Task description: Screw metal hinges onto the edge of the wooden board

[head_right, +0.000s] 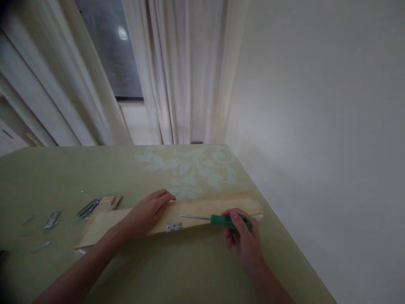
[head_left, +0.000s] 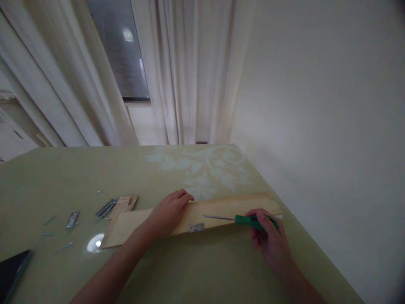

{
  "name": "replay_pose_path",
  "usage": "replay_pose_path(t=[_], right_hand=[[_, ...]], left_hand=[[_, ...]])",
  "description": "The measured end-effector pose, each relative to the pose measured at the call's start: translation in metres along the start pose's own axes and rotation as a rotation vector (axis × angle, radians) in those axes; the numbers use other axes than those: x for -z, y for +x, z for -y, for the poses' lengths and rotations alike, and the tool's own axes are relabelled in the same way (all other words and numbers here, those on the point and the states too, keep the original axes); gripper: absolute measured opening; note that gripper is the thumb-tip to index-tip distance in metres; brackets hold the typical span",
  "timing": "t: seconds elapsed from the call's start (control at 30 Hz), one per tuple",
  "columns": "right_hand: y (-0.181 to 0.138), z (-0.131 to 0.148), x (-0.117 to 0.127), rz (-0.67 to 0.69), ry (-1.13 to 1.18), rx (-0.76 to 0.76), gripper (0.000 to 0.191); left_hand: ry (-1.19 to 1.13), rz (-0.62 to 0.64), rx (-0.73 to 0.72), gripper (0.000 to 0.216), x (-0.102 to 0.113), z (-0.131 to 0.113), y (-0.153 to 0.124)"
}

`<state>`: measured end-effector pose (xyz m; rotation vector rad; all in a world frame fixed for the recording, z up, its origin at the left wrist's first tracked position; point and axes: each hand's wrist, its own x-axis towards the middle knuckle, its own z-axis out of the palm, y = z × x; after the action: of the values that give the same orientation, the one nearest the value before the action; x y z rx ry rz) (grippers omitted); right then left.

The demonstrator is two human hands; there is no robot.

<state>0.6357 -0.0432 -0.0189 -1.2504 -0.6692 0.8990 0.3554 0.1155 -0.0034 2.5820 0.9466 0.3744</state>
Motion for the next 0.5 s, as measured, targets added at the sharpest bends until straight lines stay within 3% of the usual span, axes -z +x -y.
replay_pose_path(t=[0.13, 0.27, 0.5], right_hand=[[0.000, 0.001, 0.003, -0.004, -0.045, 0.000, 0.055], [0.000, 0.000, 0.002, -0.048, -0.080, 0.016, 0.054], [0.005, 0.002, 0.008, -0.124, -0.153, 0.051, 0.050]], left_hand=[[-0.021, -0.001, 0.004, 0.037, 0.000, 0.001, 0.000], [-0.116, -0.031, -0.114, 0.032, 0.007, -0.006, -0.004], [-0.321, 0.237, -0.188, 0.036, 0.047, -0.045, -0.023]])
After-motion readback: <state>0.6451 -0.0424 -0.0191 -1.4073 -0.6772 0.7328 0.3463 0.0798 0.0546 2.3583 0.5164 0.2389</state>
